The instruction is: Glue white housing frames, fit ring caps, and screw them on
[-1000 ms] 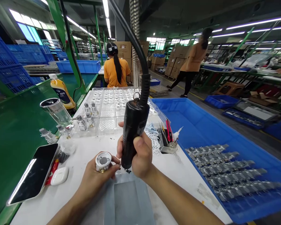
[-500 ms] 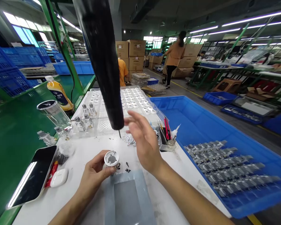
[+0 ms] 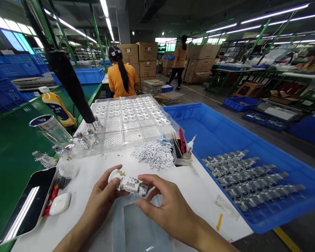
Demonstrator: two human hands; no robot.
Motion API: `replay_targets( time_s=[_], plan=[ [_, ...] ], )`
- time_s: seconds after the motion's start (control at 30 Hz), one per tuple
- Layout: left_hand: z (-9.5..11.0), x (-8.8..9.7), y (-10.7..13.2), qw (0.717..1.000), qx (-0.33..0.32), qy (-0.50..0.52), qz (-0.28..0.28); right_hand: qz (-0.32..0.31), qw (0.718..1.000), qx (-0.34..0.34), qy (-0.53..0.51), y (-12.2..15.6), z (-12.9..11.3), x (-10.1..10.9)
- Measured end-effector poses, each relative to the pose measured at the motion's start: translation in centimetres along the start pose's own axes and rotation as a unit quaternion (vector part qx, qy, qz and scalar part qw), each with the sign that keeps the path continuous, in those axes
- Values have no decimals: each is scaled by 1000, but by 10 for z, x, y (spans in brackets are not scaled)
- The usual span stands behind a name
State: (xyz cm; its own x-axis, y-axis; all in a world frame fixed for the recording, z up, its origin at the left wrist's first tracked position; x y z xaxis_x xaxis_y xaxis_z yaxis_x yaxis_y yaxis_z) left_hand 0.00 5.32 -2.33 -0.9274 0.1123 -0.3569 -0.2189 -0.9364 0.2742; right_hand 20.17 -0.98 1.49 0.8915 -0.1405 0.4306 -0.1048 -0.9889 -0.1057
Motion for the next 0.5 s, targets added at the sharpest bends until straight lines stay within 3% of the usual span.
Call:
replay_targets(
  time_s=[0.1, 0.3, 0.4, 0.5],
  plan=[
    [-4, -6, 2, 996, 26, -41, -74, 45, 998, 46, -4, -4, -8, 10],
    [-17, -19, 18, 969, 107, -83, -207, 65, 996, 52, -22, -10, -25, 47],
    [-20, -16, 18, 969, 114, -109, -190, 114, 988, 74, 73, -4, -24, 82],
    [-24, -14, 18, 967, 120, -134, -181, 183, 966, 56, 171, 4, -10, 131]
  ],
)
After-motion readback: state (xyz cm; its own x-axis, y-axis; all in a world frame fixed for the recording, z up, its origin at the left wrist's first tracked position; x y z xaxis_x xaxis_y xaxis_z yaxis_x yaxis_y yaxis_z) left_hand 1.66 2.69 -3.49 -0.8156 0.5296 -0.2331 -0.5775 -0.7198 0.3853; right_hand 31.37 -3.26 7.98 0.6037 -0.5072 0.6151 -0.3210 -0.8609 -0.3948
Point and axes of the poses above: each hand's wrist, its own y-axis away from the middle knuckle, its own x-axis out of the back of the hand, z = x × y, the point moved 3 cm from there along -y, towards the middle knuckle, and after that the axes turned 9 degrees about z, right-handed, at the moved point
